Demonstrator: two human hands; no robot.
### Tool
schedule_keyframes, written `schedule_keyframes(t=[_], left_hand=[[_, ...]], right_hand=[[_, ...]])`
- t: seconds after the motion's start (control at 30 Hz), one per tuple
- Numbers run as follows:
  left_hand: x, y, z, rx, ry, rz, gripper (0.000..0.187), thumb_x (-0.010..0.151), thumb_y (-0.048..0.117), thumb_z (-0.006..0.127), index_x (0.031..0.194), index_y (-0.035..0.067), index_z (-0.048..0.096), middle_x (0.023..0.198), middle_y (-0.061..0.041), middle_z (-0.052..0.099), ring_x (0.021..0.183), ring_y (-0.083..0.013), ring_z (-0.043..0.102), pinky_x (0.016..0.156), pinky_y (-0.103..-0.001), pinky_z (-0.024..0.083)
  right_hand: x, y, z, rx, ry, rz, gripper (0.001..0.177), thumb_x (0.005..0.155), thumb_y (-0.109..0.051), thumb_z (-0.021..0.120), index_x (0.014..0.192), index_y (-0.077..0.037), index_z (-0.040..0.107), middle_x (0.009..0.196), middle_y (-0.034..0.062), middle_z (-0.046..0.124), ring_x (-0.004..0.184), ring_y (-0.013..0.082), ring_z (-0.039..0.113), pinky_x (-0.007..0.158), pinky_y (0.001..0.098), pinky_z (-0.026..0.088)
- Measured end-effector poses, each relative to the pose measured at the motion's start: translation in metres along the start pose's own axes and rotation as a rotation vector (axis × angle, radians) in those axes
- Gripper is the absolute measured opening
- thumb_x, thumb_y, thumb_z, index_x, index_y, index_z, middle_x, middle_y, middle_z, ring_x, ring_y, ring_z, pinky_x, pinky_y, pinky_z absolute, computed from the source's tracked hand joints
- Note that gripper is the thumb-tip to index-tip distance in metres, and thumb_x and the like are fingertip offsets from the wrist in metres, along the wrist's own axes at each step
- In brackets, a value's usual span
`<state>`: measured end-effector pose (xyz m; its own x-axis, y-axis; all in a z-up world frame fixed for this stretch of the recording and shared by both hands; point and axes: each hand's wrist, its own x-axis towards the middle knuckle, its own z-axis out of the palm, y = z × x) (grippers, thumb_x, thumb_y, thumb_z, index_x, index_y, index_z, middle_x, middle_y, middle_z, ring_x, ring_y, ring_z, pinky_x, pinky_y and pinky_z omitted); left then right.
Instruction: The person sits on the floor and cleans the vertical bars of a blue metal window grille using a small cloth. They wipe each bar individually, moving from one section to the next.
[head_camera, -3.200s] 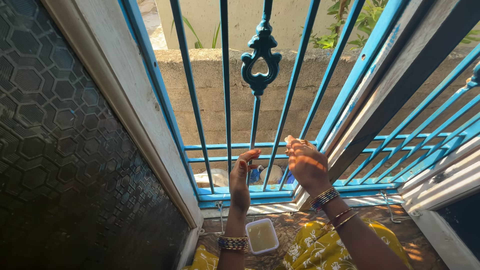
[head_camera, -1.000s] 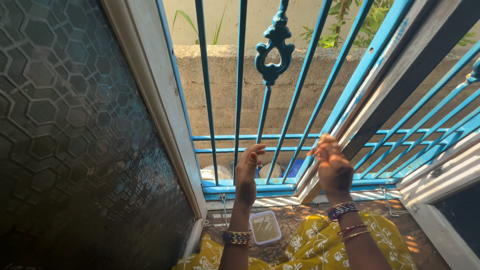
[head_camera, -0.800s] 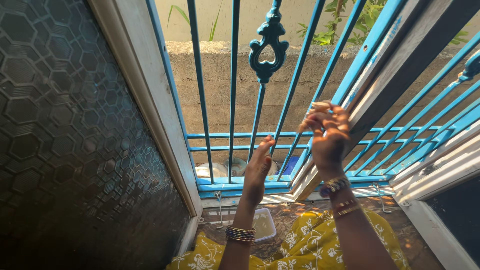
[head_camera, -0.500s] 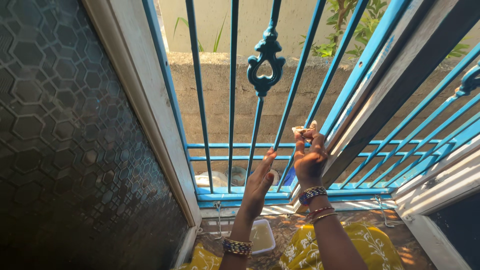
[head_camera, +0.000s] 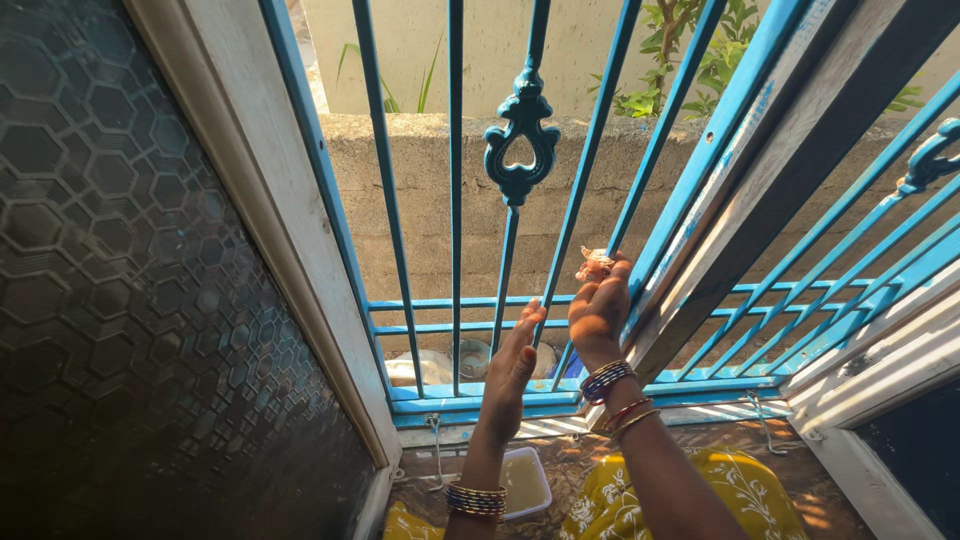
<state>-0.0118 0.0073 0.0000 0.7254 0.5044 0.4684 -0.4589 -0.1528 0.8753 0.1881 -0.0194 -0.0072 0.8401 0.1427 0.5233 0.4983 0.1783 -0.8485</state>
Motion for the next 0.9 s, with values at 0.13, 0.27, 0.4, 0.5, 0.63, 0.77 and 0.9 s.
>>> schedule_keyframes(t=[0.13,0.27,0.4,0.5,0.63,0.77,0.9], left_hand=[[0.0,0.0,0.005,-0.009,-0.015,0.016,0.085,0.099,0.069,0.042,0.151,0.002,0.048,0.167,-0.021,0.036,0.158,-0.0356,0.028,0.127,-0.049,0.023],[0.009,0.0,0.004,-0.047,-0.016,0.028,0.084,0.099,0.068,0.042,0.151,0.003,0.049,0.168,-0.02,0.035,0.159,-0.035,0.026,0.127,-0.049,0.021],[0.014,0.002,0.004,-0.136,-0.017,0.051,0.081,0.1,0.067,0.045,0.152,0.005,0.046,0.167,-0.02,0.035,0.158,-0.0356,0.028,0.128,-0.05,0.022],[0.006,0.008,0.009,-0.127,-0.023,0.052,0.08,0.1,0.068,0.045,0.151,0.006,0.048,0.167,-0.019,0.036,0.159,-0.0357,0.028,0.128,-0.05,0.022],[-0.007,0.017,0.016,-0.054,-0.03,0.057,0.082,0.1,0.07,0.042,0.152,0.008,0.048,0.167,-0.02,0.037,0.159,-0.0356,0.027,0.128,-0.05,0.021],[-0.01,0.019,0.014,-0.01,-0.037,0.041,0.084,0.098,0.072,0.04,0.153,0.009,0.046,0.168,-0.019,0.034,0.158,-0.0357,0.028,0.127,-0.051,0.023],[0.005,0.012,0.012,-0.022,-0.019,0.032,0.084,0.098,0.072,0.038,0.152,0.009,0.047,0.168,-0.018,0.033,0.158,-0.0349,0.026,0.127,-0.052,0.022]], right_hand=[[0.055,-0.083,-0.001,0.49,-0.265,-0.234,0.01,0.115,-0.015,0.051,0.122,-0.008,0.046,0.114,0.0038,0.052,0.091,0.0091,0.054,0.073,0.0183,0.041],[0.151,-0.164,0.006,0.172,-0.17,-0.481,0.023,0.123,-0.028,0.047,0.123,-0.007,0.055,0.105,0.0047,0.065,0.079,0.0087,0.06,0.071,0.0243,0.053],[0.137,-0.096,0.008,0.629,-0.347,-0.275,0.027,0.118,-0.033,0.045,0.111,-0.008,0.052,0.09,0.0032,0.062,0.066,0.009,0.05,0.056,0.0247,0.043],[0.067,-0.03,-0.001,0.42,-0.202,-0.108,0.024,0.109,-0.03,0.049,0.123,-0.012,0.046,0.08,-0.0029,0.052,0.064,0.0051,0.045,0.055,0.0229,0.04],[0.031,-0.042,-0.013,0.117,-0.214,-0.186,0.026,0.116,-0.032,0.042,0.122,-0.008,0.049,0.085,-0.004,0.05,0.073,0.0047,0.044,0.066,0.0214,0.04],[0.105,-0.131,-0.005,0.214,-0.178,-0.136,0.021,0.112,-0.027,0.046,0.114,-0.006,0.047,0.081,0.0012,0.048,0.061,0.0104,0.038,0.053,0.0292,0.032],[0.205,-0.22,0.0,-0.038,-0.081,-0.688,0.028,0.118,-0.03,0.038,0.123,-0.006,0.05,0.094,0.0033,0.058,0.078,0.0129,0.057,0.069,0.0304,0.048]])
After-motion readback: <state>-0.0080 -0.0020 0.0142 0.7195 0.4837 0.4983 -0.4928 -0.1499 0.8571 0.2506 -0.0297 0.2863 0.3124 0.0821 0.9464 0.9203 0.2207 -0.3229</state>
